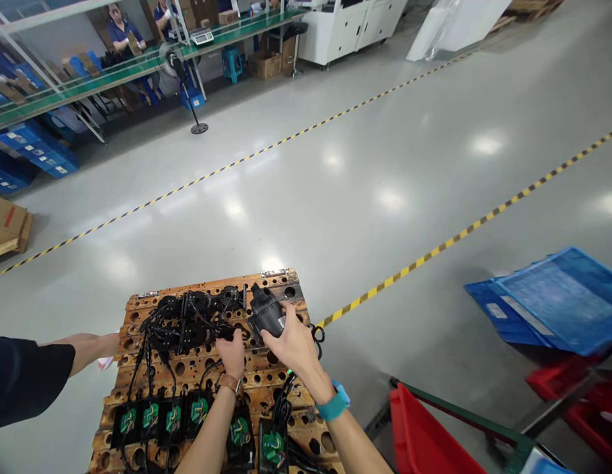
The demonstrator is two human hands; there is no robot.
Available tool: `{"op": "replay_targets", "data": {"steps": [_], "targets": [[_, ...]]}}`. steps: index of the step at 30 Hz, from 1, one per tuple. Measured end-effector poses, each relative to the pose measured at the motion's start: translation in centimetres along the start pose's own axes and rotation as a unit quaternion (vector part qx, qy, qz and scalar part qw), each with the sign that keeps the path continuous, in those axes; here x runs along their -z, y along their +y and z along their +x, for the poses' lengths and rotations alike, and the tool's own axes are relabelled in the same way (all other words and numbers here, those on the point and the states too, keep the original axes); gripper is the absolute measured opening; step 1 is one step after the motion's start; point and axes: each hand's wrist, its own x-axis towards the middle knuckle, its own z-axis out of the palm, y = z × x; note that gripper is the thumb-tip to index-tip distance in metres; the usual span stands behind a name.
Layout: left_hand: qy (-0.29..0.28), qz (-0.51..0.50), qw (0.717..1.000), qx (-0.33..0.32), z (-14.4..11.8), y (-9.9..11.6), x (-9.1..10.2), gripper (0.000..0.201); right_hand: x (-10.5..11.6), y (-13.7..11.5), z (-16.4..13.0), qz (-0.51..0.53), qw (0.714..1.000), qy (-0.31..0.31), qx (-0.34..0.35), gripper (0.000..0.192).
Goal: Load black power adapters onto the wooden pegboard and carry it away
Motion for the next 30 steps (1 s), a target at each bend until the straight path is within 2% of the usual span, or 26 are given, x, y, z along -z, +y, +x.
{"op": "replay_targets", "data": {"steps": [3, 6, 12, 15, 18, 21, 24, 30], "targets": [[0.002, -0.016, 1.0, -0.021, -0.4, 0.2, 1.3, 0.024, -0.7, 0.6, 0.1, -0.085, 0.995, -0.026, 0.046, 0.071], [0.012, -0.02, 0.999, -0.042, -0.9, 0.5, 2.0, 0.037, -1.8, 1.0, 0.3, -0.166, 0.98, -0.056, 0.096, 0.071], [0.037, 0.013, 0.998, -0.04, -2.2, 1.6, 3.0, 0.052, -4.3, -0.1, 2.5, -0.356, 0.911, -0.11, 0.175, 0.057], [0.018, 0.053, 0.998, -0.034, -2.7, 2.1, 3.5, 0.05, -5.9, -1.4, 4.0, -0.388, 0.886, -0.136, 0.214, 0.049], [0.003, 0.095, 0.995, -0.037, -3.1, 2.0, 3.7, 0.056, -8.0, -3.0, 5.0, -0.421, 0.863, -0.15, 0.237, 0.04], [0.008, 0.113, 0.992, -0.056, -3.0, 1.5, 3.5, 0.061, -10.2, -4.3, 5.3, -0.457, 0.847, -0.145, 0.229, 0.025], [0.019, 0.115, 0.991, -0.07, -2.6, 0.8, 3.3, 0.064, -11.9, -5.2, 5.2, -0.485, 0.833, -0.145, 0.222, 0.028], [0.04, 0.1, 0.993, -0.045, -1.2, -0.1, 3.7, 0.062, -13.0, -7.2, 5.4, -0.507, 0.808, -0.181, 0.239, 0.024]]}}
